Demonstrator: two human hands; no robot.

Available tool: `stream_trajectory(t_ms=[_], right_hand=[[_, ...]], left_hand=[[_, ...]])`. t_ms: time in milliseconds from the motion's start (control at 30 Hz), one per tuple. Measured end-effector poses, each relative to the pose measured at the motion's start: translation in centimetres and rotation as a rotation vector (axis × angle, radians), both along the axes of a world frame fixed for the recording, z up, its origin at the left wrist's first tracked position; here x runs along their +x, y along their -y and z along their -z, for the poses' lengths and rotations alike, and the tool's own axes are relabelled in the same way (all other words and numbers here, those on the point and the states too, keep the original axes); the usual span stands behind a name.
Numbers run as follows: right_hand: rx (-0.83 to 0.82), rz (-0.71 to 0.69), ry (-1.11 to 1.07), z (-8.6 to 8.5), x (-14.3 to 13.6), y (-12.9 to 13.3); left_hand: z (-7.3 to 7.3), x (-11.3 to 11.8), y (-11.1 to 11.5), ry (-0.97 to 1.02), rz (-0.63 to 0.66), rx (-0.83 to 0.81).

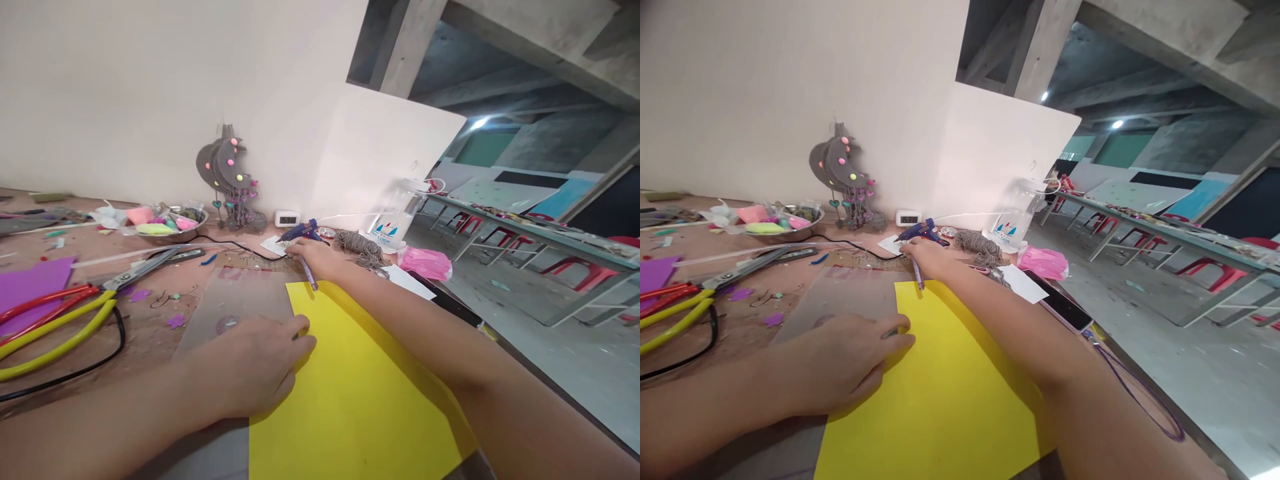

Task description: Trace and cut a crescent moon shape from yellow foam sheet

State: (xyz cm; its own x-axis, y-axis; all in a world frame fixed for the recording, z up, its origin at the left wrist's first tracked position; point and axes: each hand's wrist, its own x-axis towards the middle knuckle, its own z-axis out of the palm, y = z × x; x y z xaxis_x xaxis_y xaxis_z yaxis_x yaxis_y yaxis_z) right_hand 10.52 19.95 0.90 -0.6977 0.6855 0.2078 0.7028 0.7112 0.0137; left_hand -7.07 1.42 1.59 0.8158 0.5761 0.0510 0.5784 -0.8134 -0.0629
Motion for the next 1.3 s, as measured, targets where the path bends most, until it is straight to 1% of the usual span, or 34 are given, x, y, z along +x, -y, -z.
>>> stream_trajectory(t_ms=[100, 267, 333, 433, 500, 567, 633, 700, 800, 867, 900, 1000, 1067, 1133, 1233, 1300], right_hand=[[0.010, 0.051, 0.075, 0.2, -0.7, 0.0], [0.055, 0.128, 0.077, 0.0, -0.8, 0.2], [0.052, 0.139, 0.084, 0.1, -0.5, 0.2], [0.043, 0.127, 0.082, 0.5, -0.1, 0.1], [0.022, 0.101, 0.021, 0.6, 0.0, 0.0], [-0.008, 0.081, -0.099, 0.7, 0.1, -0.1], [-0.050, 0.085, -0.245, 0.5, 0.2, -0.2], [-0.152, 0.085, -0.373, 0.0, 0.7, 0.2], [-0.388, 0.027, -0.466, -0.9, 2.1, 2.1], [-0.487, -0.012, -0.461, -1.4, 3.2, 4.1], [-0.526, -0.016, -0.439, -1.6, 3.7, 5.3], [-0.548, 0.014, -0.394, -1.8, 4.7, 8.3], [-0.484, -0.008, -0.323, -1.8, 4.8, 9.5], [-0.370, -0.040, -0.255, -1.6, 4.5, 9.7], [-0.224, -0.063, -0.218, -1.0, 3.7, 8.8], [-0.176, -0.085, -0.229, -0.6, 3.2, 8.0]], left_hand=[[0.0, 1.9, 0.3, -0.033, 0.002, 0.080], [0.5, 5.3, 0.2, 0.011, -0.019, 0.174], [0.9, 5.8, 0.1, 0.035, -0.010, 0.186], [1.8, 5.7, -0.2, 0.061, 0.031, 0.216], [2.3, 5.5, -0.4, 0.048, 0.055, 0.221], [2.5, 5.4, -0.4, 0.024, 0.065, 0.207], [2.4, 5.4, -0.4, 0.009, 0.068, 0.190], [2.2, 5.5, -0.3, 0.006, 0.078, 0.177], [1.9, 5.5, -0.2, 0.022, 0.091, 0.151], [1.8, 5.5, -0.3, 0.042, 0.079, 0.129], [1.8, 5.5, -0.3, 0.050, 0.068, 0.122], [1.6, 5.5, -0.3, 0.075, 0.018, 0.104], [1.3, 5.6, -0.2, 0.107, -0.013, 0.072], [1.0, 5.7, -0.1, 0.141, -0.036, 0.023], [0.7, 5.8, 0.1, 0.158, -0.064, -0.034], [0.6, 5.9, 0.1, 0.156, -0.077, -0.055]])
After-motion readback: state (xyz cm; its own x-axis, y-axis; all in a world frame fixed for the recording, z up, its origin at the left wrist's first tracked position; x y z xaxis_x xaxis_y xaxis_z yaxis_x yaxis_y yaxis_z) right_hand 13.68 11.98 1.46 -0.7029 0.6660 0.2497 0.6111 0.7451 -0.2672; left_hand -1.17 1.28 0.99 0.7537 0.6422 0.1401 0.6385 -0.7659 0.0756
